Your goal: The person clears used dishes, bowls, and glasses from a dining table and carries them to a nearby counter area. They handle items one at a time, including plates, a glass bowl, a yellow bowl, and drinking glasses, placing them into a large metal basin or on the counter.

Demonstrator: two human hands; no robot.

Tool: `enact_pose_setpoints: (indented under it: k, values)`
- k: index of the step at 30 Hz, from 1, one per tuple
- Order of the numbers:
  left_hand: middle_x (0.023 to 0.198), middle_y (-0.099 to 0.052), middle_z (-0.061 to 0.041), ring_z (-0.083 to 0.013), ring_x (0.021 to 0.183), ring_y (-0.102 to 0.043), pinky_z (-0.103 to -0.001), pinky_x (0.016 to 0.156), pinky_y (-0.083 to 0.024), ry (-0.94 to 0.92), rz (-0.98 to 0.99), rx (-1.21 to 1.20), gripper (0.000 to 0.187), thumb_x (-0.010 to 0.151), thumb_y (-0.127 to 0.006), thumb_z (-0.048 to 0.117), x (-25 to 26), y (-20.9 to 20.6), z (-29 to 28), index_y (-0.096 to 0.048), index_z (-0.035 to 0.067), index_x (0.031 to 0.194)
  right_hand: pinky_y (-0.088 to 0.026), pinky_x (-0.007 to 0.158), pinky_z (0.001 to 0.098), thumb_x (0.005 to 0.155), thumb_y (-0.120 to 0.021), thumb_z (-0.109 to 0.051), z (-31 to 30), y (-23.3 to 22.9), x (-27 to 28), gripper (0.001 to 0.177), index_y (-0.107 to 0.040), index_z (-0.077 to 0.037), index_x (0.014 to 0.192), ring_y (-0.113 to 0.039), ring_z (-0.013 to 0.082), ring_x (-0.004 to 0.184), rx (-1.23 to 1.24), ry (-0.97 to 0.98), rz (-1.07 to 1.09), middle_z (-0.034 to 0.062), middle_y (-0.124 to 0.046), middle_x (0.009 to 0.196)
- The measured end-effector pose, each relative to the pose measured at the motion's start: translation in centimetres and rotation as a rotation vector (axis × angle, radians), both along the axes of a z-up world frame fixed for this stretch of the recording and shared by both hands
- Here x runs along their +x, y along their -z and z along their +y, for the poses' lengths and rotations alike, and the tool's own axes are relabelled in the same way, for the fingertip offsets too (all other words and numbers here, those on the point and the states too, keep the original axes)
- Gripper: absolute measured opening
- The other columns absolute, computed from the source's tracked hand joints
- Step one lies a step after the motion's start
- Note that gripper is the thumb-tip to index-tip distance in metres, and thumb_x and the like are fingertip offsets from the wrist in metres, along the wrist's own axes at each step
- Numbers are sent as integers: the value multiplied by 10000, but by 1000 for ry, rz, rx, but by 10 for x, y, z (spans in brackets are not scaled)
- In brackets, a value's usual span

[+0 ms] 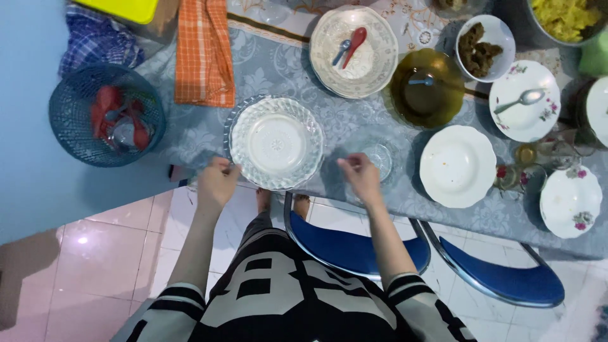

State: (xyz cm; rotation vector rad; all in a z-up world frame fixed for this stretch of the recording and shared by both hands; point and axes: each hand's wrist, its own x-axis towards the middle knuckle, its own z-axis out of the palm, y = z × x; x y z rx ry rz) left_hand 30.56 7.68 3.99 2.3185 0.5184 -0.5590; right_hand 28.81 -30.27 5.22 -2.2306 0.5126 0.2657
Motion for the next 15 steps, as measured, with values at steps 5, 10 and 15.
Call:
enact_pose_setpoints:
  k: [5,10,15]
  values:
    - [1024,-734,-257,-414,987,-708,-487,823,-554,21,-192,-185,350,955,-692,281,4,-72,-57,-599,18,1167,-572,726,463,921,-736,-444,-107,11,-57,371,-756,-76,958,-740,377,841,-445,103,184,147,-748,816]
    - [990,-768,-185,-369,922,-751,-413,786,-593,294,-21,-540,220,933,-698,236,-21,2,-175,-717,95,1100,-603,566,426,865,-697,-396,-127,4,-96,484,-738,11,1125,-746,255,577,-247,283,367,159,-745,720]
    - [1079,-740,-267,-406,1108,-693,-532,916,-553,559,243,-408,469,925,-566,342,-27,28,-247,-727,-53,1119,-542,898,558,979,-608,-258,-95,9,-97,425,-600,-49,1349,-674,453,1097,68,397,158,273,-722,1101]
